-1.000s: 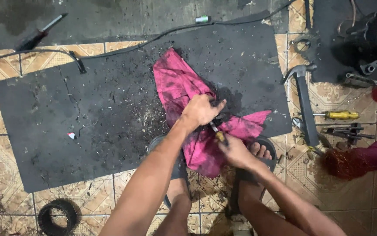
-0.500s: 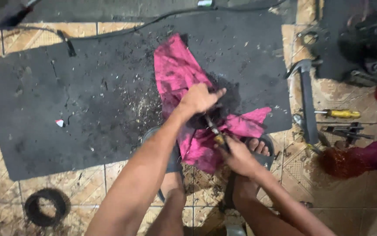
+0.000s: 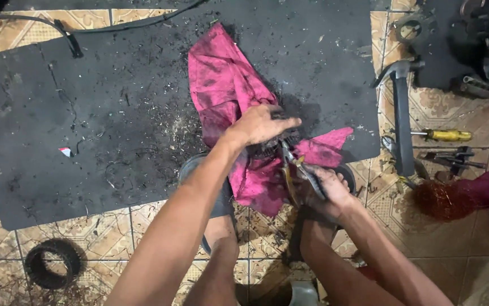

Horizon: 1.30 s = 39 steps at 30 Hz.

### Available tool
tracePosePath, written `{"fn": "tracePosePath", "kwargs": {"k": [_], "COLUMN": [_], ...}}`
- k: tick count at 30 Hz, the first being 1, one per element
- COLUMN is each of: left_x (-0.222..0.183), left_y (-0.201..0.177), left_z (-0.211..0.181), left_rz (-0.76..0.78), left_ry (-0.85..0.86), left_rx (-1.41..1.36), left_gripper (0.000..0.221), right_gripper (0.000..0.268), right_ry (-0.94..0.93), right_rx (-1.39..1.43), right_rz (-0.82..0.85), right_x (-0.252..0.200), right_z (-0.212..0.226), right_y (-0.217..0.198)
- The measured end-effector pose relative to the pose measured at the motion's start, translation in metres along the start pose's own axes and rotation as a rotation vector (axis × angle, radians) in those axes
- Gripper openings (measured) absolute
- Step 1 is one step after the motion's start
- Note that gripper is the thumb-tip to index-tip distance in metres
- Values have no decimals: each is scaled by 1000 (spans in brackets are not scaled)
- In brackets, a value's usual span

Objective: Using a screwdriver and pliers to pry and separate copper windings from an electric motor stator during a repair process.

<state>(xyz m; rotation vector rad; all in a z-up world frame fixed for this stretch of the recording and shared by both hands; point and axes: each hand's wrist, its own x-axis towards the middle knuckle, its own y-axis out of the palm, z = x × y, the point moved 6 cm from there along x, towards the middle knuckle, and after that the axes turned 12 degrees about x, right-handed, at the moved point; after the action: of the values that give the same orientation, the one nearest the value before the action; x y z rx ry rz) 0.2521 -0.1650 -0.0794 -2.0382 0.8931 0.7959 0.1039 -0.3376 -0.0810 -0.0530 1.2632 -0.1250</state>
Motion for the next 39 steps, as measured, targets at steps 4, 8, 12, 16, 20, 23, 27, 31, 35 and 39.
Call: {"fn": "tracePosePath", "kwargs": {"k": [4, 8, 12, 16, 20, 23, 27, 31, 35, 39], "left_x": [-20, 5, 11, 22, 24, 19, 6, 0, 13, 9], "left_y": [1, 18, 15, 22, 5, -16, -10, -12, 3, 2], "left_z": [-21, -7, 1, 6, 18, 10, 20, 19, 24, 15], "left_rz": [75, -41, -140, -168, -169, -179, -193, -193, -156, -120], "left_ry": [-5, -81, -107, -72, -9, 4, -132, -120, -133, -150], "left_rx": [10, 34, 60, 62, 81, 64, 135, 112, 84, 22], "left_gripper": [68, 69, 59, 58, 61, 65, 59, 61, 54, 52], "right_gripper": [30, 30, 31, 26, 37, 42, 28, 34, 41, 58], "right_ry": [93, -65, -591, -771, -890, -790, -592, -265, -879, -964], "right_rx": [307, 263, -621, -716, -558, -498, -338, 150, -293, -536], "right_rz": [-124, -39, -50, -65, -29, 65, 190, 254, 423, 440], "right_x": [15, 17, 67, 76, 42, 23, 13, 58, 188, 211], "right_z": [-21, -22, -33, -37, -23, 14, 7, -24, -117, -125], "right_y": [8, 19, 19, 17, 27, 28, 43, 24, -29, -40]}}
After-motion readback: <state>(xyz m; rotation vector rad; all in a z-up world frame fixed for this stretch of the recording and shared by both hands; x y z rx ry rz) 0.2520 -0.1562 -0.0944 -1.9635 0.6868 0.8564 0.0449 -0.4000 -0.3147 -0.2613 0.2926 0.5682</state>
